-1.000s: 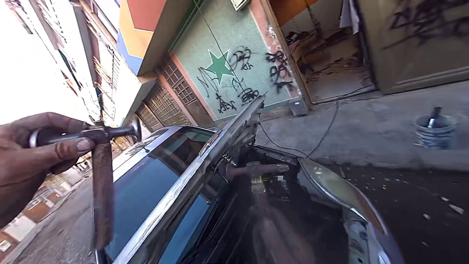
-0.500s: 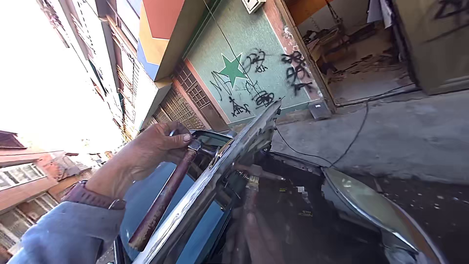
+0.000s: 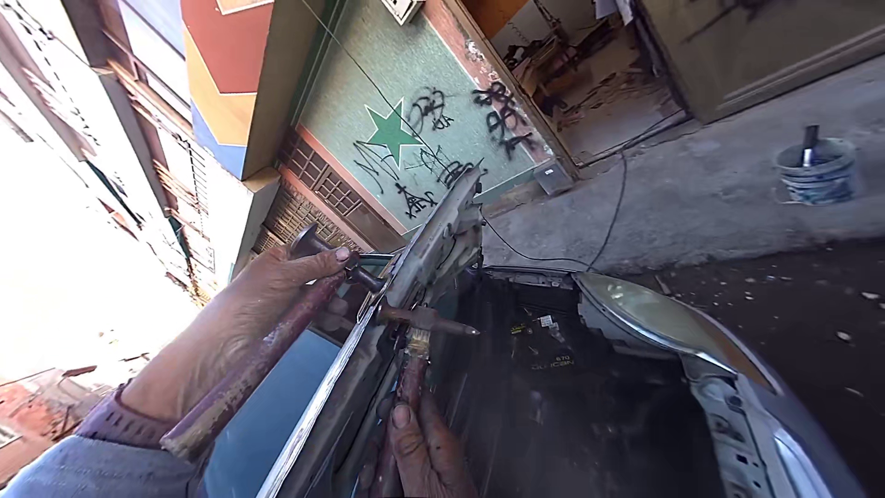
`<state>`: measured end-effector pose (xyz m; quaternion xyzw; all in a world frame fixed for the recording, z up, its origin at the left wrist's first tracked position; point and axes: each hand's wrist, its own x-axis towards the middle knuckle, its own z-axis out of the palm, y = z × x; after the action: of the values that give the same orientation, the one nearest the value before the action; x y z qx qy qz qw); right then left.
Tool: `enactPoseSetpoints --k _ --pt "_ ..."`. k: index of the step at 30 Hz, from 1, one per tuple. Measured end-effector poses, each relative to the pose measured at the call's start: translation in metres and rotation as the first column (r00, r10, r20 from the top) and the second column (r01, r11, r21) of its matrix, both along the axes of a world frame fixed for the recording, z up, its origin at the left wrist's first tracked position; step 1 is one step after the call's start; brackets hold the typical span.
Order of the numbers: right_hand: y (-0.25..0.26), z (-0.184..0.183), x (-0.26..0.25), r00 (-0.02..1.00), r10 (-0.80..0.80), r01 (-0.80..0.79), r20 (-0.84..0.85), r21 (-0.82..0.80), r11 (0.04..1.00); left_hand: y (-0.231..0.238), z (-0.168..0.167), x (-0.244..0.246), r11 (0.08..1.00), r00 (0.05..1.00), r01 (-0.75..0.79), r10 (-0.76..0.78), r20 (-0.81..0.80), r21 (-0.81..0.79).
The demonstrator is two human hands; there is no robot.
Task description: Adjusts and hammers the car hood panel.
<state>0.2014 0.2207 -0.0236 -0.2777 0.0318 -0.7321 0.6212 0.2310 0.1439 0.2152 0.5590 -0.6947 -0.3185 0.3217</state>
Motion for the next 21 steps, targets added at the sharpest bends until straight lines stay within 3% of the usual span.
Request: enactPoseSetpoints --k 4,8,12,14,18,21 --pt "-0.003 -0.005 0.0 0.999 -0.021 0.021 0.032 0.009 1.0 -0.003 0.004 0.003 1.0 1.0 0.001 0.0 0.028 -0.027" --pt "-0.003 -0.006 0.004 0.951 -0.124 0.093 0.283 0.121 0.988 -0.014 0.0 0.017 0.995 0.998 0.057 -0.055 0.03 -0.08" --pt "-0.006 -0.003 0.006 0.858 -0.21 0.166 0.468 0.134 0.977 -0.01 -0.001 0.024 0.987 0.989 0.147 -0.145 0.022 -0.065" --pt "-0.007 0.003 0.014 0.869 -0.24 0.202 0.433 0.133 0.97 -0.01 -0.002 0.027 0.986 0.989 0.15 -0.149 0.024 -0.072" --pt "-0.01 0.008 0.02 0.973 -0.171 0.169 0.155 0.025 0.985 -0.013 -0.001 0.03 0.987 0.991 0.137 -0.136 0.017 -0.089" --pt "-0.012 0.006 0.018 0.906 -0.31 0.29 0.287 0.111 0.95 -0.013 -0.004 0.028 0.99 0.992 0.126 -0.126 0.004 -0.067"
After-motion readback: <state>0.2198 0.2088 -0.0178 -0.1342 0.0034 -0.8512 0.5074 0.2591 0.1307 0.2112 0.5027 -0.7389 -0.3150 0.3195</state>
